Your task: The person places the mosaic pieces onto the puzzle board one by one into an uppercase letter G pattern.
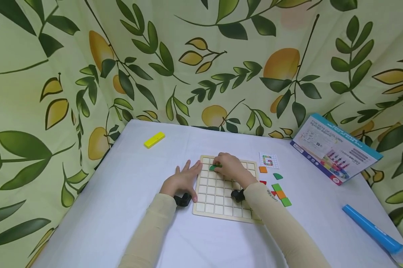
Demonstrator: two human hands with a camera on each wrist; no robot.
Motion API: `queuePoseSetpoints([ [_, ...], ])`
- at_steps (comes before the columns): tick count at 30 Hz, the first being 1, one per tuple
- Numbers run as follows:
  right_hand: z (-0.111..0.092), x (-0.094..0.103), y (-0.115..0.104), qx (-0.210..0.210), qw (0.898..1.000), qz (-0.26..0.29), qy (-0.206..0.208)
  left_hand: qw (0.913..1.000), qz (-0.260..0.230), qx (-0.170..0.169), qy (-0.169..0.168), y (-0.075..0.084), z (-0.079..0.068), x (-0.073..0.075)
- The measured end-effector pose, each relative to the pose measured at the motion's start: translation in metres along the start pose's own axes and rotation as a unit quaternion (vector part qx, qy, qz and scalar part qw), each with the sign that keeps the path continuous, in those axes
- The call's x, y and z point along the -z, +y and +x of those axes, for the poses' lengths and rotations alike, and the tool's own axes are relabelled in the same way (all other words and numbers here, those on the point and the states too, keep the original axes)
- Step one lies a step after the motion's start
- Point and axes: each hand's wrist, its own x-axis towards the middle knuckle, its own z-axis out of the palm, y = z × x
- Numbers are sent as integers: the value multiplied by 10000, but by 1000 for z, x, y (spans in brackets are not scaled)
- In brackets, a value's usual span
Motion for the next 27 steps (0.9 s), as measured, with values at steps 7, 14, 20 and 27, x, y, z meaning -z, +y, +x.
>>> queuePoseSetpoints([
  [7, -14, 14, 15, -88, 9997, 155, 162, 9999, -65, 88, 49, -4, -2, -2],
  [14, -57, 42, 71, -1170, 9916, 386, 406, 9998, -88, 28, 150, -4, -3, 4],
  [20, -81, 47, 105, -1543, 9869, 393, 268, 9999, -115, -3, 117, -4, -2, 5],
  [27, -88, 35, 122, -1646, 9858, 248, -200, 9999, -85, -51, 22, 1, 1, -1],
])
